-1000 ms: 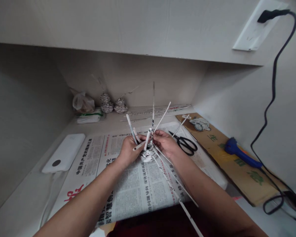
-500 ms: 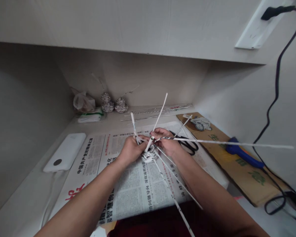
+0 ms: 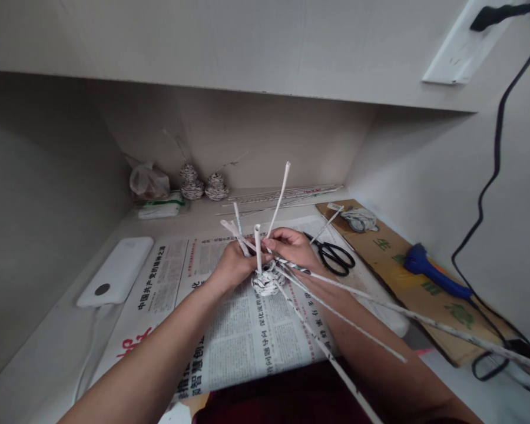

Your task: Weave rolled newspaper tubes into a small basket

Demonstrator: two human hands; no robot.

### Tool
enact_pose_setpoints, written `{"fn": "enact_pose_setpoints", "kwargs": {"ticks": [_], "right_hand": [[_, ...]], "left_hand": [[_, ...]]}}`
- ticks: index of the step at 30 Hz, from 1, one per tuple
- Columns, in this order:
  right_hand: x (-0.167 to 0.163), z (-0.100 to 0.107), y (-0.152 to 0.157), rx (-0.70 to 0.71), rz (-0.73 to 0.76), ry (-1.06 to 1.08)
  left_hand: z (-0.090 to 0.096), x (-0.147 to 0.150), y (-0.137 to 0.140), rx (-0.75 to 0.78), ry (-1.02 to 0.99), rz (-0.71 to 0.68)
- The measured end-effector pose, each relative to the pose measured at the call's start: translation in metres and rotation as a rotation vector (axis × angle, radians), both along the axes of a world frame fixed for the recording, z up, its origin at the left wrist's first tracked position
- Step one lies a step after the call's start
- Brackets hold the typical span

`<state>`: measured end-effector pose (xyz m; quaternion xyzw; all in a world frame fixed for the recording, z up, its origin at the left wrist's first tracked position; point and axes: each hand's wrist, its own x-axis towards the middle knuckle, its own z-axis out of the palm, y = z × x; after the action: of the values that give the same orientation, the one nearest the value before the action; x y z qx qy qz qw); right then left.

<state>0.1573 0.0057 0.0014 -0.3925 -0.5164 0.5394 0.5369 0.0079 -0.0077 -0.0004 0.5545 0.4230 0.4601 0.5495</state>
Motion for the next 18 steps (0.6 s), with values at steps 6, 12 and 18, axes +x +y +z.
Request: {"fn": "enact_pose_setpoints", "kwargs": {"ticks": [6,12,18], "right_hand": [[0.003,-0.004,0.001,0.144,-0.097,-0.182],[0.024,0.012,-0.015,0.23,-0.217,-0.926],[0.025,0.035,-0.031,0.433,-0.445,-1.319]], "left_hand": [[-0.002,0.0,0.0,0.001,0.029,0.053],[0.005,-0.007,0.005,0.067,0.124,0.29],[-0.003,-0.013,0.012,0.156,0.177,0.353]]}}
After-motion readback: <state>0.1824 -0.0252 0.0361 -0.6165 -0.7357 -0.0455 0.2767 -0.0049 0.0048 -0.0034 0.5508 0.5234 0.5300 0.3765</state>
